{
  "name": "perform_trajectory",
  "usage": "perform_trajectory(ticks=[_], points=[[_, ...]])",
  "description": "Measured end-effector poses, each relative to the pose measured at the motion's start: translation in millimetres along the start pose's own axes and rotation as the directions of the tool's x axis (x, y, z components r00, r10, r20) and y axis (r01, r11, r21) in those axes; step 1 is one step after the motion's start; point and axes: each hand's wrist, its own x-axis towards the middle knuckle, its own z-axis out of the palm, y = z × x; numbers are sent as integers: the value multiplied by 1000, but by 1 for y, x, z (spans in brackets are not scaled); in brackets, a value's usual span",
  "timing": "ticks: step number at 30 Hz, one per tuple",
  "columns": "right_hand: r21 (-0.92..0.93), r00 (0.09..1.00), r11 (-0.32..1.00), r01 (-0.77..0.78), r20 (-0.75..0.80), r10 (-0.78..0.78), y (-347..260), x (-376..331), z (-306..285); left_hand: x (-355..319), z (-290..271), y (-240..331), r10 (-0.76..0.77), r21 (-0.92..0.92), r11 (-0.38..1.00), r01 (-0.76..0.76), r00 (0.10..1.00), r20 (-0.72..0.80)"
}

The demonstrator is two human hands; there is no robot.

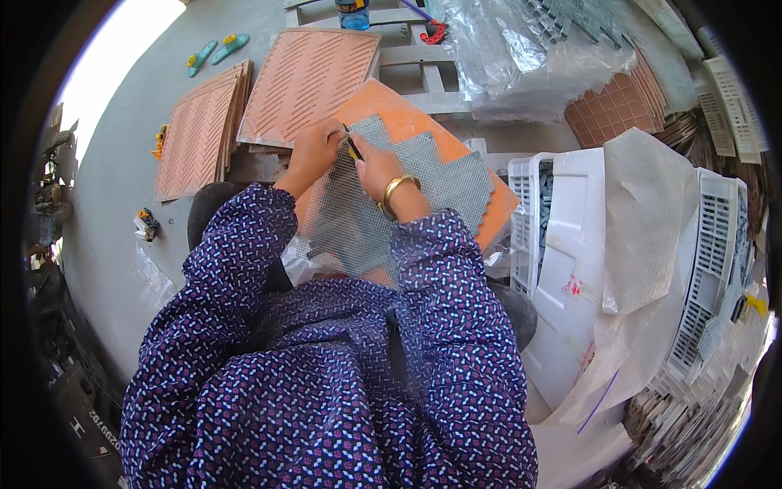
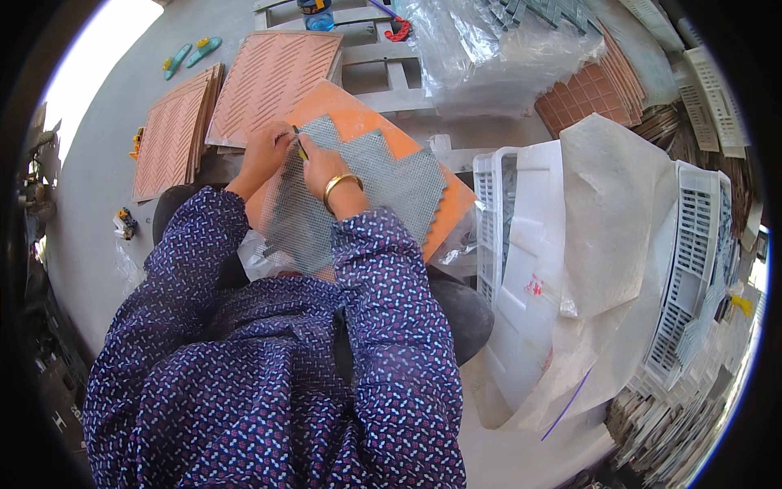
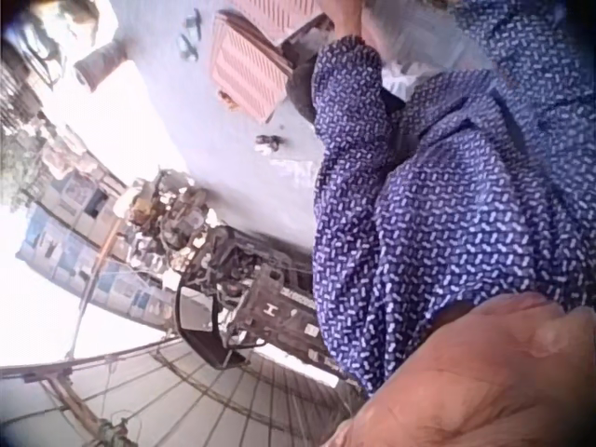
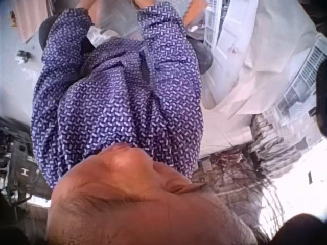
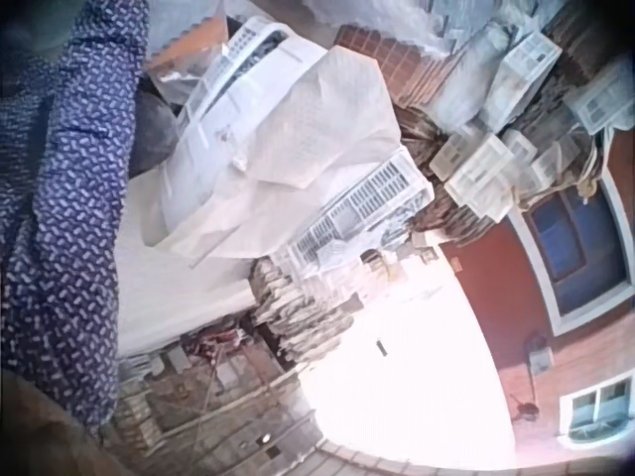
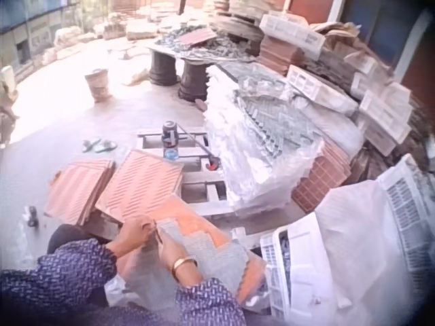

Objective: The person sits on the floor and uses a utility knife to cut a gray textured tile placed on an orange backing board. They score the tile along a straight line, snap it, and then set the cut piece aside before picking up another tile to repeat the process.

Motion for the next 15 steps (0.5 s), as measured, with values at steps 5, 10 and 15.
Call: perform_trajectory(ticks=[5, 10, 15], points=[[-16, 997, 1000, 22, 68, -21, -5, -4, -5, 0, 1, -9, 7, 14, 1000, -6, 999, -49], [-49, 983, 994, 94, 160, -85, 2, -34, -1, 1, 5, -10, -103, -69, 993, 98, 991, -80], [52, 981, 998, 24, 194, -33, 3, -61, 8, -2, 2, -22, -163, -154, 975, 162, 987, 8]])
